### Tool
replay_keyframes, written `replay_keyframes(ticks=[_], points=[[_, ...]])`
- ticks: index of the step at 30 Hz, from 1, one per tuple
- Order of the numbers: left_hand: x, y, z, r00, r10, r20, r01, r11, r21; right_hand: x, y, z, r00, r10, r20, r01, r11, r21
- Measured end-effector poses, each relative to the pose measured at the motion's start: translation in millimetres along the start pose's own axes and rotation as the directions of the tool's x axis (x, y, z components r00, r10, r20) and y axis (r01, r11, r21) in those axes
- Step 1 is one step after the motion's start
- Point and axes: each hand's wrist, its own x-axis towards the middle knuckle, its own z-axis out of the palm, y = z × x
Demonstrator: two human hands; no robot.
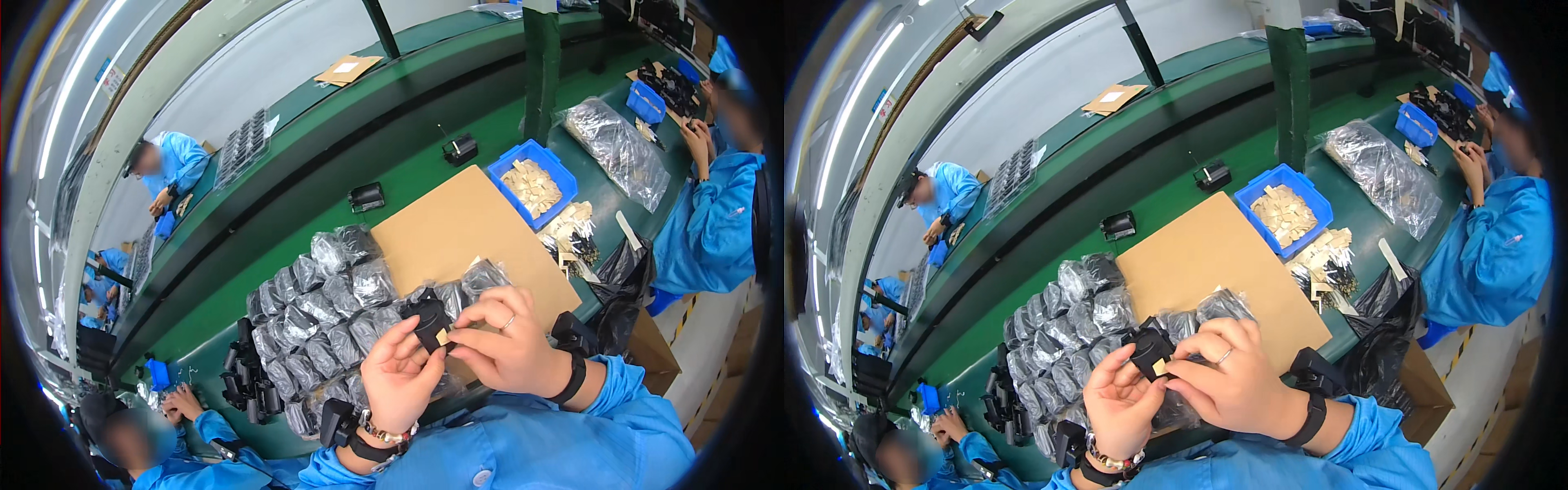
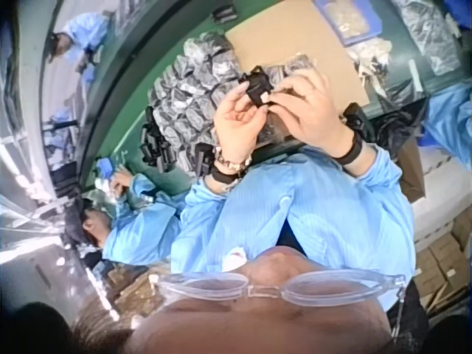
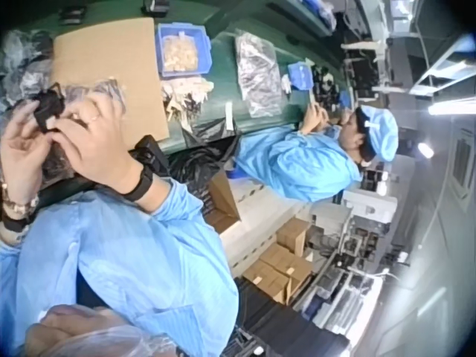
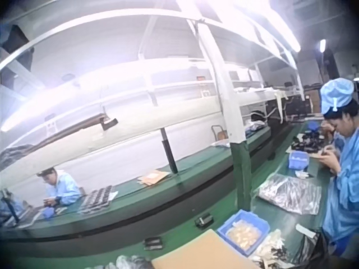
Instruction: Packaging black plastic electronic housings into individual clear plastic bags and placing them into a bin.
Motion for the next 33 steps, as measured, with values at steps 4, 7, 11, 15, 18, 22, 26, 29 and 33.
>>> replay_keyframes(ticks=[4,7,11,15,18,22,26,29,33], points=[[-2.6,-6.9,3.7,0.999,0.002,0.043,-0.009,0.988,0.154,-8.0,12.6,-1.0,0.990,0.131,-0.055,-0.112,0.956,0.272],[1.6,-3.9,14.2,0.998,0.054,0.043,-0.064,0.952,0.301,-9.1,18.6,-11.3,0.995,0.093,-0.044,-0.082,0.973,0.216],[12.2,-0.2,17.1,0.954,0.118,0.276,-0.267,0.750,0.605,-10.3,22.3,-23.2,0.995,0.091,-0.028,-0.084,0.978,0.191],[17.6,1.6,22.6,0.957,0.061,0.285,-0.236,0.735,0.636,-10.0,30.8,-28.8,0.993,0.104,0.063,-0.115,0.969,0.218],[19.3,0.9,25.0,0.967,0.043,0.251,-0.197,0.751,0.630,-8.6,36.6,-34.7,0.986,0.107,0.127,-0.147,0.920,0.364],[21.1,-4.2,24.8,0.995,-0.018,0.097,-0.021,0.922,0.387,-6.9,52.1,-47.4,0.974,0.202,0.098,-0.210,0.668,0.714],[20.1,-5.5,19.4,0.992,-0.051,0.112,0.018,0.960,0.278,13.5,120.6,-62.2,0.762,0.637,-0.119,-0.460,0.661,0.593],[20.4,-6.2,19.3,0.990,-0.064,0.129,0.057,0.997,0.056,24.5,156.1,-69.2,0.859,0.468,-0.209,-0.480,0.877,-0.008],[15.3,-13.1,3.8,0.999,-0.025,0.026,0.028,0.991,-0.133,20.6,107.8,-60.6,0.951,0.244,-0.192,-0.265,0.960,-0.092]])
